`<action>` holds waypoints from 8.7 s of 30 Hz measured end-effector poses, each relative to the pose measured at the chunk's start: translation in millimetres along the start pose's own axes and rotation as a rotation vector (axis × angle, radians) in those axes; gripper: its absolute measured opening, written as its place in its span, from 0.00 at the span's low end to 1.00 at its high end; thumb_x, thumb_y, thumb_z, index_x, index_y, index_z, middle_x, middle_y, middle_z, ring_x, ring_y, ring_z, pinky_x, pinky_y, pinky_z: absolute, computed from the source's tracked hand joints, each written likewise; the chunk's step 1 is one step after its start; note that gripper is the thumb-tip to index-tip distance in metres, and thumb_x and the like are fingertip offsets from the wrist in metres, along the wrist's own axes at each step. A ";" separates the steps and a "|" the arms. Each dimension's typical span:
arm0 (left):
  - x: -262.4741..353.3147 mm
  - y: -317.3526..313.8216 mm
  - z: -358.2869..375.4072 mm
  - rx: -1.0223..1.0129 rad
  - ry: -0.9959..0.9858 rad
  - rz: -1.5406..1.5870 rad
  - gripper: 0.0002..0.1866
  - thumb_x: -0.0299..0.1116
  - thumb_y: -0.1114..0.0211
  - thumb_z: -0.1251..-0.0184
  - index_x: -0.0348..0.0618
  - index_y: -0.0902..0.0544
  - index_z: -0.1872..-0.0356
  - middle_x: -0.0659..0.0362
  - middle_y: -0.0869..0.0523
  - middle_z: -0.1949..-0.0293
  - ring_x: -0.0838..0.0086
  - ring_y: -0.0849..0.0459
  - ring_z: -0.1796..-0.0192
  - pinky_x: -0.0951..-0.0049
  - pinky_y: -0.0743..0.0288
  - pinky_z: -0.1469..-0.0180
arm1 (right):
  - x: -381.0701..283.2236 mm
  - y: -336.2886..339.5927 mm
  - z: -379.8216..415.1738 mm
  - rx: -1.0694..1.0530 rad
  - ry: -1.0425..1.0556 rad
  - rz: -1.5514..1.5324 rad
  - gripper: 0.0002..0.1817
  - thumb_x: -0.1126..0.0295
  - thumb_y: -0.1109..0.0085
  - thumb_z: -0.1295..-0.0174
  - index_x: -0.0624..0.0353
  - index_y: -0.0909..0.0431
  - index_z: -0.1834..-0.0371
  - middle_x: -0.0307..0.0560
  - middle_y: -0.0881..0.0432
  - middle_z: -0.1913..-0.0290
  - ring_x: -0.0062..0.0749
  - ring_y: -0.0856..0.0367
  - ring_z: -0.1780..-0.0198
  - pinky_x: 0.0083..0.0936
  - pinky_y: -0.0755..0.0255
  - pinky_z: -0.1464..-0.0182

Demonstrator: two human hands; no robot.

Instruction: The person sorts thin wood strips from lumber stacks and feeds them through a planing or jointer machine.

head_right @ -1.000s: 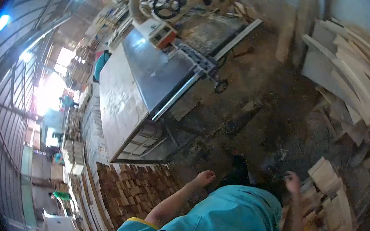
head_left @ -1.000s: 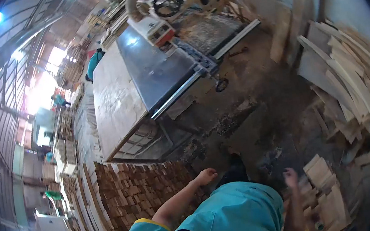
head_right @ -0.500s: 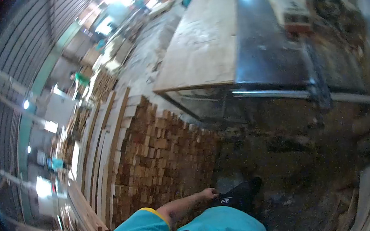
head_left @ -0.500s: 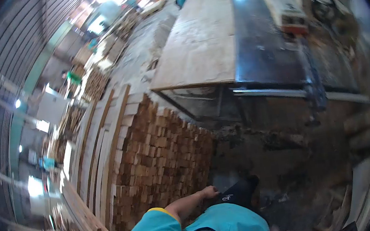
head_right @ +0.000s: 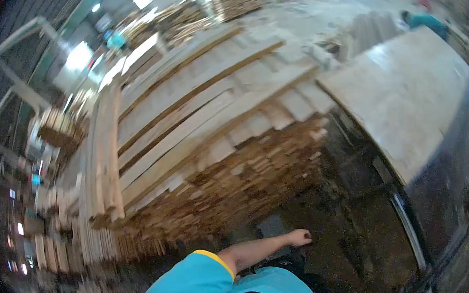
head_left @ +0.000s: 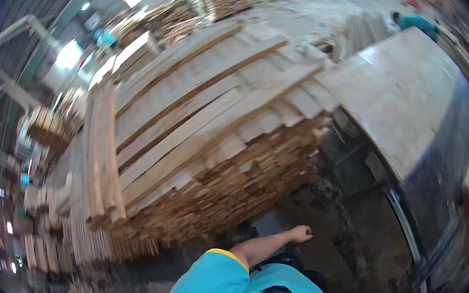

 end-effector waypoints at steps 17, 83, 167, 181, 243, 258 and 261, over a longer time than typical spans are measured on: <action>-142.9 49.7 289.8 1.361 0.251 1.655 0.16 0.39 0.39 0.21 0.39 0.19 0.43 0.56 0.11 0.56 0.73 0.12 0.60 0.70 0.18 0.60 | -172.0 -54.5 -254.7 -0.511 0.268 0.285 0.20 0.60 0.40 0.25 0.58 0.21 0.35 0.48 0.11 0.54 0.29 0.17 0.66 0.28 0.24 0.67; 236.3 203.0 152.0 0.373 -0.211 0.782 0.38 0.38 0.24 0.36 0.36 0.32 0.28 0.54 0.20 0.39 0.69 0.21 0.37 0.65 0.28 0.33 | -98.8 -81.6 -409.9 -0.448 0.095 -0.687 0.09 0.69 0.36 0.36 0.58 0.11 0.57 0.42 0.10 0.60 0.28 0.13 0.60 0.28 0.19 0.57; 143.0 16.8 419.6 1.570 -0.036 1.244 0.38 0.34 0.30 0.28 0.38 0.38 0.23 0.50 0.16 0.51 0.67 0.15 0.55 0.68 0.19 0.53 | -516.4 -275.2 250.2 -1.770 0.483 -0.123 0.41 0.58 0.31 0.33 0.67 0.42 0.24 0.53 0.26 0.34 0.36 0.25 0.34 0.35 0.31 0.31; 55.9 11.4 271.3 1.056 0.069 0.973 0.32 0.38 0.29 0.28 0.40 0.32 0.29 0.51 0.16 0.52 0.72 0.17 0.54 0.70 0.22 0.57 | -672.5 -23.6 37.6 -0.483 1.336 -0.613 0.43 0.68 0.29 0.41 0.67 0.43 0.25 0.54 0.27 0.36 0.39 0.27 0.34 0.36 0.33 0.30; -110.5 89.2 483.9 2.281 0.271 1.237 0.15 0.47 0.39 0.20 0.47 0.29 0.52 0.65 0.26 0.76 0.77 0.26 0.77 0.72 0.33 0.79 | -512.0 -8.3 -260.9 0.616 1.424 0.342 0.20 0.66 0.42 0.28 0.65 0.25 0.38 0.61 0.22 0.41 0.62 0.30 0.35 0.51 0.37 0.30; -91.0 271.6 636.6 2.081 0.109 1.603 0.53 0.78 0.34 0.44 0.49 0.33 0.28 0.49 0.25 0.51 0.62 0.22 0.56 0.62 0.22 0.57 | -362.3 -41.5 -124.2 -0.695 0.841 0.666 0.27 0.62 0.42 0.29 0.66 0.25 0.32 0.68 0.21 0.34 0.62 0.25 0.33 0.47 0.29 0.34; -96.5 285.2 631.8 2.091 0.061 1.596 0.43 0.72 0.31 0.42 0.49 0.27 0.37 0.52 0.25 0.53 0.66 0.24 0.60 0.67 0.23 0.60 | -307.4 -56.8 -195.5 -0.646 0.747 0.587 0.23 0.63 0.44 0.29 0.67 0.23 0.36 0.68 0.20 0.37 0.64 0.23 0.38 0.47 0.28 0.37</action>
Point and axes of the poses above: each hand's wrist, its own z-axis away from the middle knuckle, its own y-axis out of the back of the hand, x = y × z, the point moved 1 cm from there along -z, towards the middle knuckle
